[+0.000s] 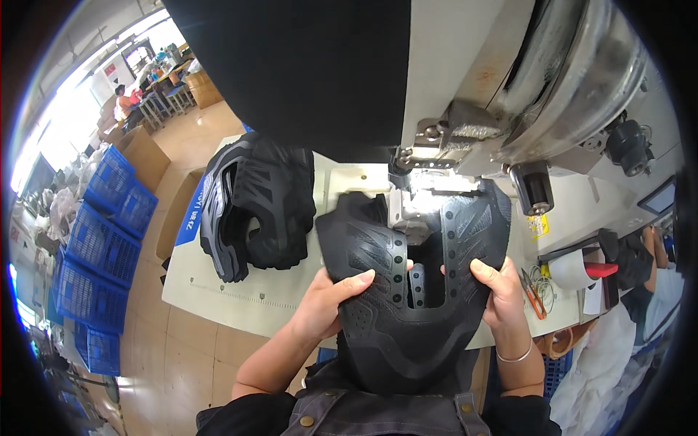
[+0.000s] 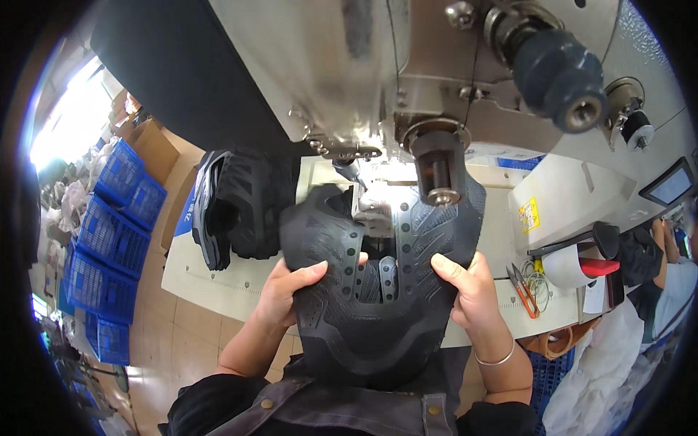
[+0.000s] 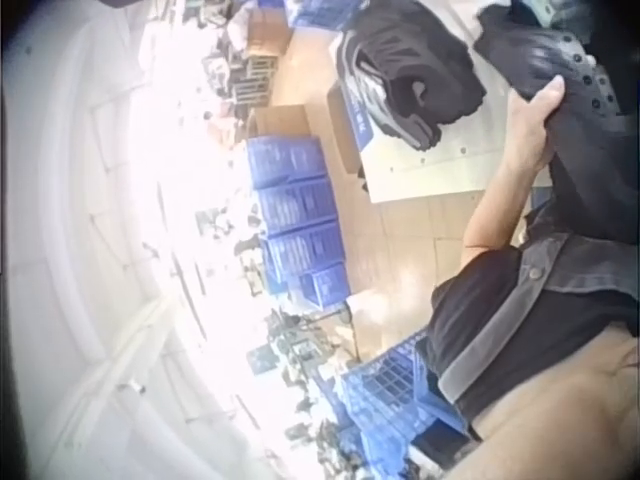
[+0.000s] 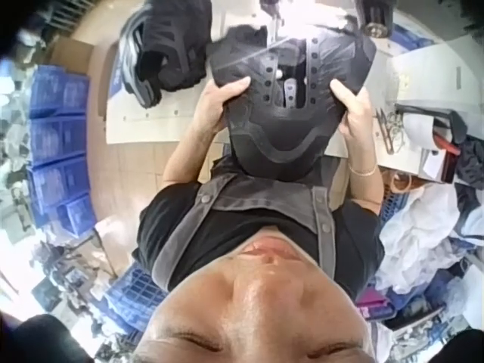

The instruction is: The recorder is using a heavy-duty industrial sewing machine to stitch together black leather or synthetic shoe upper components in a factory setting.

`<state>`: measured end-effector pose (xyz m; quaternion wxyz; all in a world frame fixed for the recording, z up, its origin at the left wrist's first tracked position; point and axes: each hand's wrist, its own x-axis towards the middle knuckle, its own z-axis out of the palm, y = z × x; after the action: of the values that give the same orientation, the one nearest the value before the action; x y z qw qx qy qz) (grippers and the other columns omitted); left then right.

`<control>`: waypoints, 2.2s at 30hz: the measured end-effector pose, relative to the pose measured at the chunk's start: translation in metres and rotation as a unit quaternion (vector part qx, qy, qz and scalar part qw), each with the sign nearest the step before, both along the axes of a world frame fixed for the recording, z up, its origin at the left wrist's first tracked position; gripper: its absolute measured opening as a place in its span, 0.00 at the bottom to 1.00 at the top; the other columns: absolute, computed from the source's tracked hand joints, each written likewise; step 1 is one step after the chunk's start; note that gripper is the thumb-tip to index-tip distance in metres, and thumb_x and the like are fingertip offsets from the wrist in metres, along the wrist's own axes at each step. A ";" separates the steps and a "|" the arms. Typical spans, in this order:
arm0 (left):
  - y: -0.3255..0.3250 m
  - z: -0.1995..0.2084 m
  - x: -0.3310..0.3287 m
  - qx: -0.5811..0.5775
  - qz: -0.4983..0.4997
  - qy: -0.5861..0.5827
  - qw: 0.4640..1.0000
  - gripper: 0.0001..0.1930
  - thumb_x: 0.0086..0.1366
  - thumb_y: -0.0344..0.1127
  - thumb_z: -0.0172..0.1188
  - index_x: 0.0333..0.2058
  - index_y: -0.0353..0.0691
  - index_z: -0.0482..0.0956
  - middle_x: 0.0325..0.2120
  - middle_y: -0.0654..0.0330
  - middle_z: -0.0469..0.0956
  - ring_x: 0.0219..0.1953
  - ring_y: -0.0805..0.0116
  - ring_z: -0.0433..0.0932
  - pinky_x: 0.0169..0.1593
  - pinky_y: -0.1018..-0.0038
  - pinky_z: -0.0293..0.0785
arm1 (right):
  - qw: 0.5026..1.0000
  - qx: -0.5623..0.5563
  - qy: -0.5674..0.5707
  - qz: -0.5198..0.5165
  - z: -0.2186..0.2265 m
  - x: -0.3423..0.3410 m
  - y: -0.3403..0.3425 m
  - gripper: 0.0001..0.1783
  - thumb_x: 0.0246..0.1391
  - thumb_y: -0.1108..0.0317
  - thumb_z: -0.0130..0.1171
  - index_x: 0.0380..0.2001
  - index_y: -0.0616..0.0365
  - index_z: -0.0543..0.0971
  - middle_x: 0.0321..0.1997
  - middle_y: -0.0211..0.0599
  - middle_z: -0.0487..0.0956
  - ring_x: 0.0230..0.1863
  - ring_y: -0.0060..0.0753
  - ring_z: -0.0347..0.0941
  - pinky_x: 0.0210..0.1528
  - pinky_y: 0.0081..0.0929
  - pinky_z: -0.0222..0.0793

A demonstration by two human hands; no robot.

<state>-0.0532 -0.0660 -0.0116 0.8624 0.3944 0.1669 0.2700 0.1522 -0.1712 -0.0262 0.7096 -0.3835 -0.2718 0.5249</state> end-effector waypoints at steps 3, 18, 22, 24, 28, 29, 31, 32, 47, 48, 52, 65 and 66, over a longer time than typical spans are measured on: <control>-0.004 0.011 0.005 0.108 0.075 -0.043 0.990 0.17 0.60 0.27 0.45 0.46 0.24 0.65 0.44 0.46 0.71 0.44 0.60 0.73 0.48 0.68 0.70 | 0.999 -0.001 -0.011 -0.043 0.006 -0.003 0.003 0.16 0.50 0.74 0.49 0.42 0.72 0.68 0.36 0.50 0.76 0.35 0.37 0.76 0.39 0.30 0.75; 0.022 0.023 0.031 0.118 0.054 0.027 0.991 0.15 0.56 0.24 0.44 0.41 0.19 0.67 0.34 0.39 0.75 0.35 0.57 0.78 0.39 0.68 0.76 | 0.994 0.061 -0.023 -0.093 0.009 0.003 0.009 0.17 0.50 0.75 0.48 0.44 0.67 0.66 0.41 0.43 0.74 0.39 0.29 0.73 0.42 0.25 0.72; 0.023 0.021 0.030 0.129 0.048 0.024 0.990 0.15 0.56 0.24 0.44 0.41 0.20 0.67 0.35 0.41 0.75 0.35 0.56 0.78 0.40 0.67 0.76 | 0.991 0.078 -0.040 -0.097 0.004 0.002 0.003 0.16 0.50 0.76 0.51 0.44 0.66 0.67 0.40 0.39 0.74 0.40 0.25 0.72 0.43 0.23 0.69; 0.025 0.017 0.029 0.141 0.055 0.049 0.987 0.15 0.56 0.25 0.46 0.42 0.22 0.68 0.34 0.46 0.75 0.35 0.60 0.77 0.40 0.71 0.75 | 0.990 0.071 -0.059 -0.108 0.002 -0.001 -0.002 0.17 0.49 0.76 0.52 0.44 0.66 0.67 0.40 0.38 0.74 0.39 0.24 0.71 0.43 0.22 0.68; -0.001 0.015 0.024 0.257 0.161 0.107 0.947 0.09 0.61 0.31 0.52 0.34 0.30 0.73 0.29 0.64 0.74 0.32 0.80 0.69 0.39 0.81 0.67 | 0.970 0.038 -0.211 -0.116 0.002 -0.005 -0.017 0.14 0.50 0.73 0.55 0.40 0.66 0.70 0.37 0.34 0.75 0.36 0.20 0.69 0.41 0.19 0.65; -0.004 0.005 0.018 0.275 0.131 0.148 0.941 0.09 0.62 0.33 0.52 0.29 0.32 0.74 0.25 0.68 0.73 0.28 0.82 0.66 0.34 0.82 0.65 | 0.963 0.022 -0.246 -0.108 0.003 -0.005 -0.019 0.13 0.50 0.71 0.56 0.38 0.66 0.71 0.36 0.33 0.75 0.36 0.19 0.68 0.40 0.18 0.65; -0.007 0.005 0.025 0.270 0.160 0.129 0.941 0.10 0.62 0.32 0.51 0.24 0.33 0.73 0.21 0.71 0.70 0.25 0.84 0.63 0.29 0.83 0.62 | 0.962 0.032 -0.243 -0.119 0.007 -0.009 -0.016 0.11 0.51 0.70 0.56 0.36 0.66 0.72 0.34 0.31 0.75 0.35 0.19 0.68 0.39 0.18 0.64; -0.007 0.004 0.024 0.268 0.159 0.130 0.941 0.10 0.62 0.32 0.51 0.24 0.33 0.73 0.21 0.71 0.70 0.25 0.84 0.63 0.29 0.83 0.62 | 0.962 0.036 -0.242 -0.123 0.007 -0.010 -0.017 0.11 0.51 0.70 0.55 0.36 0.66 0.72 0.34 0.31 0.75 0.35 0.19 0.68 0.39 0.18 0.64; 0.034 0.012 0.047 0.233 0.158 0.103 0.954 0.08 0.60 0.33 0.51 0.31 0.34 0.75 0.22 0.72 0.70 0.24 0.86 0.62 0.28 0.85 0.61 | 0.973 0.049 -0.180 -0.136 0.010 0.004 0.024 0.09 0.51 0.72 0.53 0.35 0.66 0.73 0.33 0.32 0.76 0.33 0.19 0.70 0.38 0.19 0.67; 0.038 0.013 0.047 0.232 0.148 0.095 0.957 0.08 0.61 0.32 0.51 0.34 0.35 0.74 0.26 0.71 0.71 0.27 0.86 0.63 0.32 0.84 0.62 | 0.973 0.049 -0.179 -0.136 0.010 0.006 0.027 0.09 0.51 0.72 0.53 0.35 0.66 0.73 0.33 0.32 0.76 0.33 0.19 0.70 0.38 0.19 0.67; 0.056 0.010 0.053 0.269 0.149 0.084 0.948 0.09 0.60 0.32 0.51 0.35 0.33 0.75 0.27 0.69 0.73 0.29 0.83 0.67 0.37 0.84 0.63 | 0.973 0.059 -0.172 -0.144 0.013 0.010 0.037 0.09 0.50 0.73 0.54 0.35 0.65 0.73 0.33 0.33 0.76 0.33 0.20 0.71 0.38 0.20 0.67; 0.057 0.009 0.049 0.196 0.160 0.078 0.964 0.11 0.62 0.33 0.49 0.36 0.31 0.75 0.30 0.64 0.76 0.32 0.80 0.71 0.40 0.83 0.66 | 0.975 0.048 -0.193 -0.096 0.011 -0.003 0.031 0.07 0.49 0.74 0.54 0.32 0.66 0.75 0.30 0.34 0.77 0.27 0.21 0.72 0.28 0.17 0.68; 0.053 0.011 0.047 0.197 0.160 0.079 0.964 0.11 0.62 0.33 0.49 0.36 0.31 0.75 0.30 0.64 0.76 0.32 0.80 0.71 0.40 0.83 0.66 | 0.976 0.045 -0.192 -0.092 0.011 -0.005 0.029 0.06 0.49 0.74 0.54 0.31 0.66 0.75 0.29 0.35 0.76 0.25 0.21 0.72 0.24 0.18 0.70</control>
<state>-0.0063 -0.0128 -0.0010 0.6974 0.5442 0.2388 0.4005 0.1471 -0.1421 -0.0147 0.7062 -0.4679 -0.3898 0.3611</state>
